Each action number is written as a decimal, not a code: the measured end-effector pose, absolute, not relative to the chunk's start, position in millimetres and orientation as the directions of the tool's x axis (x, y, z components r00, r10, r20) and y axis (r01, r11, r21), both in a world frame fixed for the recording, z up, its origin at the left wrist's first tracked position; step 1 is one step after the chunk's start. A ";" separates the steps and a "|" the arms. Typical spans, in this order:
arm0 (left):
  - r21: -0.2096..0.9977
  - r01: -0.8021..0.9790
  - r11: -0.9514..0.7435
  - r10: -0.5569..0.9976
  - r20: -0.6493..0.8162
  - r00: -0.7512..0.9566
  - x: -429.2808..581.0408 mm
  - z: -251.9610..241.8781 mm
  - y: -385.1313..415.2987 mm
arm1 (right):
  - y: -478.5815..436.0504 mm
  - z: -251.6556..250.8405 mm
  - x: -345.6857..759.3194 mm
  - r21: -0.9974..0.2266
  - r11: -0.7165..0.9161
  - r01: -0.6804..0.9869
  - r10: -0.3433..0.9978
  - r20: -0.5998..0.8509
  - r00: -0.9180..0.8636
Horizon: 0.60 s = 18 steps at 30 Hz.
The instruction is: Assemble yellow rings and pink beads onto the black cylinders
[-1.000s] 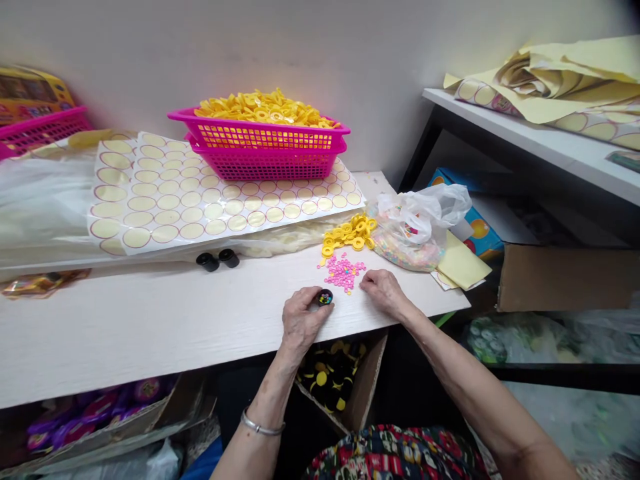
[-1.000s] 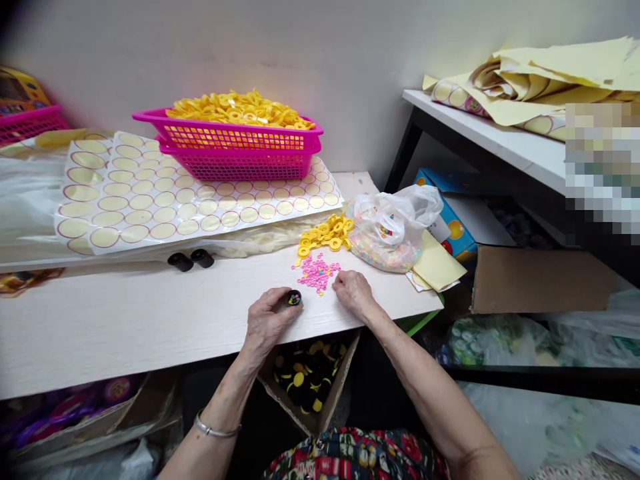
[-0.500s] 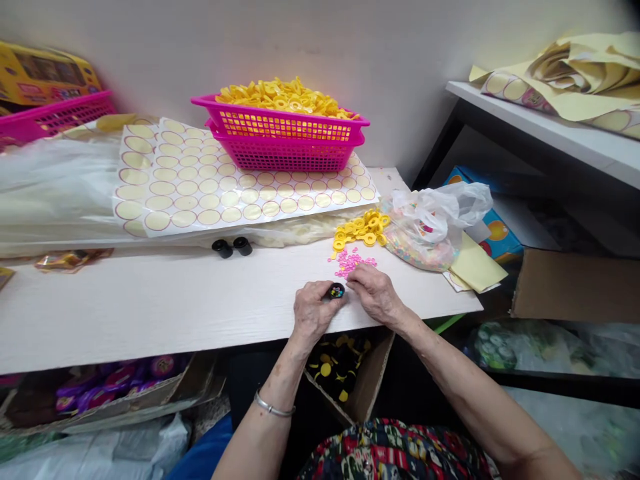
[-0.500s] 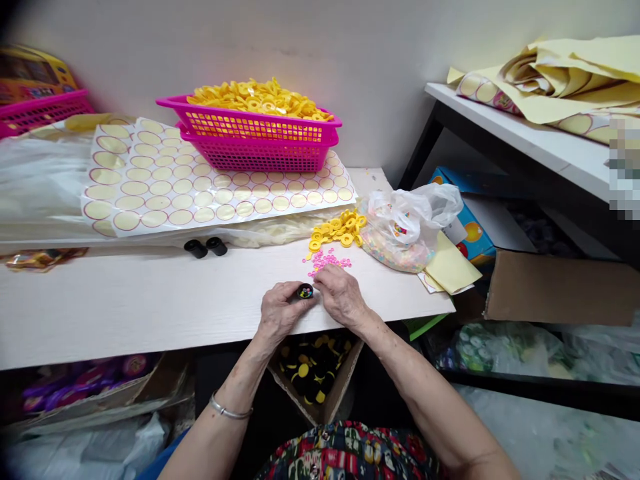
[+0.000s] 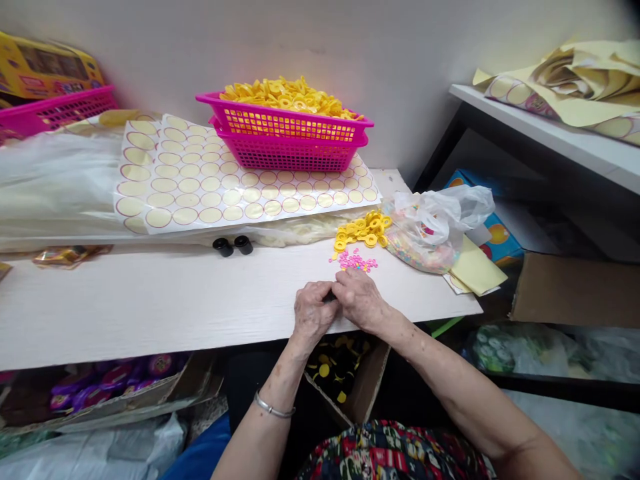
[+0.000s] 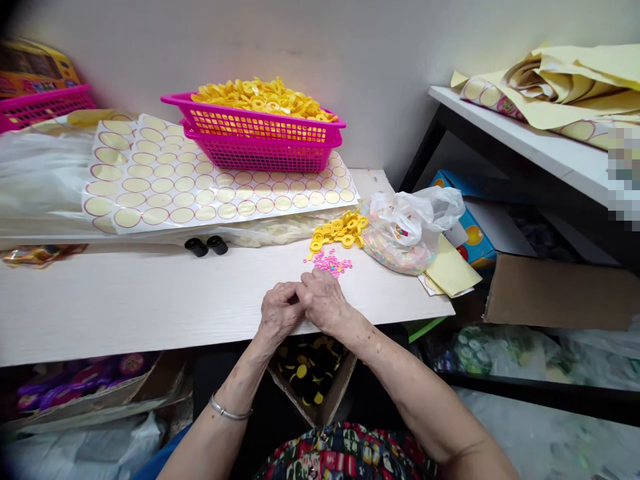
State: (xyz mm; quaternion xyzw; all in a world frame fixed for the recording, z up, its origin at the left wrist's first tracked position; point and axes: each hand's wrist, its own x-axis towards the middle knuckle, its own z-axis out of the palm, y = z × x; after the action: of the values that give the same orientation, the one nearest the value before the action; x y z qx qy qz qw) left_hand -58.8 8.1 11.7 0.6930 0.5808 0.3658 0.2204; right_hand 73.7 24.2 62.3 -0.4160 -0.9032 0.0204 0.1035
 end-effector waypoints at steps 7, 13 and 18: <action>0.724 0.658 -0.208 0.971 0.234 0.048 -59.5 11.0 9.1 | 37.1 56.6 86.5 -0.481 0.543 0.689 0.833 0.204 -0.514; 0.750 0.616 -0.239 0.955 0.296 0.009 -61.3 2.4 11.2 | 94.9 48.7 123.3 -0.463 0.142 0.875 0.950 0.311 0.010; 0.762 0.605 -0.230 0.958 0.286 0.004 -61.7 1.3 11.6 | 123.0 47.0 126.7 -0.211 0.165 0.963 0.979 0.154 -0.134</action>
State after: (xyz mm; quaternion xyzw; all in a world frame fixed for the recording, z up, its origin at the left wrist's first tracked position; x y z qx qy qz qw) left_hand -61.7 11.6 1.3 0.6736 0.5802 0.4016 0.2197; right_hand 126.7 123.0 47.0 -0.6454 -0.7525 0.0303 0.1281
